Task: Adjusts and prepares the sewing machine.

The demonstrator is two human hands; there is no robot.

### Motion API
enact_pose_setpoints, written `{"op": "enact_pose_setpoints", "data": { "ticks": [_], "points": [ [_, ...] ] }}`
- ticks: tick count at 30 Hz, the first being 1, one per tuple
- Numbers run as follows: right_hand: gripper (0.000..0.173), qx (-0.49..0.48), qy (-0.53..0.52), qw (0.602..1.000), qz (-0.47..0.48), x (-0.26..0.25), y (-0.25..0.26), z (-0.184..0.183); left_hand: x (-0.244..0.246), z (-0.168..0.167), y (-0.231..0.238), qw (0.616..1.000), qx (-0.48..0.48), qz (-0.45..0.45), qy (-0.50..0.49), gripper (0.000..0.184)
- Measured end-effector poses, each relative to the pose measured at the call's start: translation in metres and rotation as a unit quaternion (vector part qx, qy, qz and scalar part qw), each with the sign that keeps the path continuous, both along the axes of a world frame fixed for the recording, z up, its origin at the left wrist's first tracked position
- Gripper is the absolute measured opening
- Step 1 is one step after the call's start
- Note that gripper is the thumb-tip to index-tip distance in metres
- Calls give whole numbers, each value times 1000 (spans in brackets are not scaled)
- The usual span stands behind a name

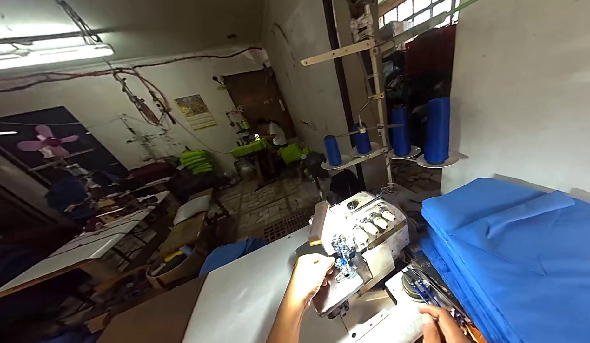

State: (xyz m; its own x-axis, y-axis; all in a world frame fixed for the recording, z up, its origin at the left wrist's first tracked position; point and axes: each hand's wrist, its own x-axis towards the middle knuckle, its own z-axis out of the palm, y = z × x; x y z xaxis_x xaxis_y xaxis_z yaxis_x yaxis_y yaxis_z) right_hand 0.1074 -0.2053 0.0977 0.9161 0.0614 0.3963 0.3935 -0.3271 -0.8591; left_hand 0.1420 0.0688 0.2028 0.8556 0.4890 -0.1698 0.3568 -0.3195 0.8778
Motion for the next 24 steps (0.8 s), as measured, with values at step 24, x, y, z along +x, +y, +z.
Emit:
{"op": "enact_pose_setpoints", "data": {
  "ticks": [24],
  "points": [
    [26,-188,-277,934,123,91,144,35,52,9,28,896,123,-37,-425,19]
  ]
}}
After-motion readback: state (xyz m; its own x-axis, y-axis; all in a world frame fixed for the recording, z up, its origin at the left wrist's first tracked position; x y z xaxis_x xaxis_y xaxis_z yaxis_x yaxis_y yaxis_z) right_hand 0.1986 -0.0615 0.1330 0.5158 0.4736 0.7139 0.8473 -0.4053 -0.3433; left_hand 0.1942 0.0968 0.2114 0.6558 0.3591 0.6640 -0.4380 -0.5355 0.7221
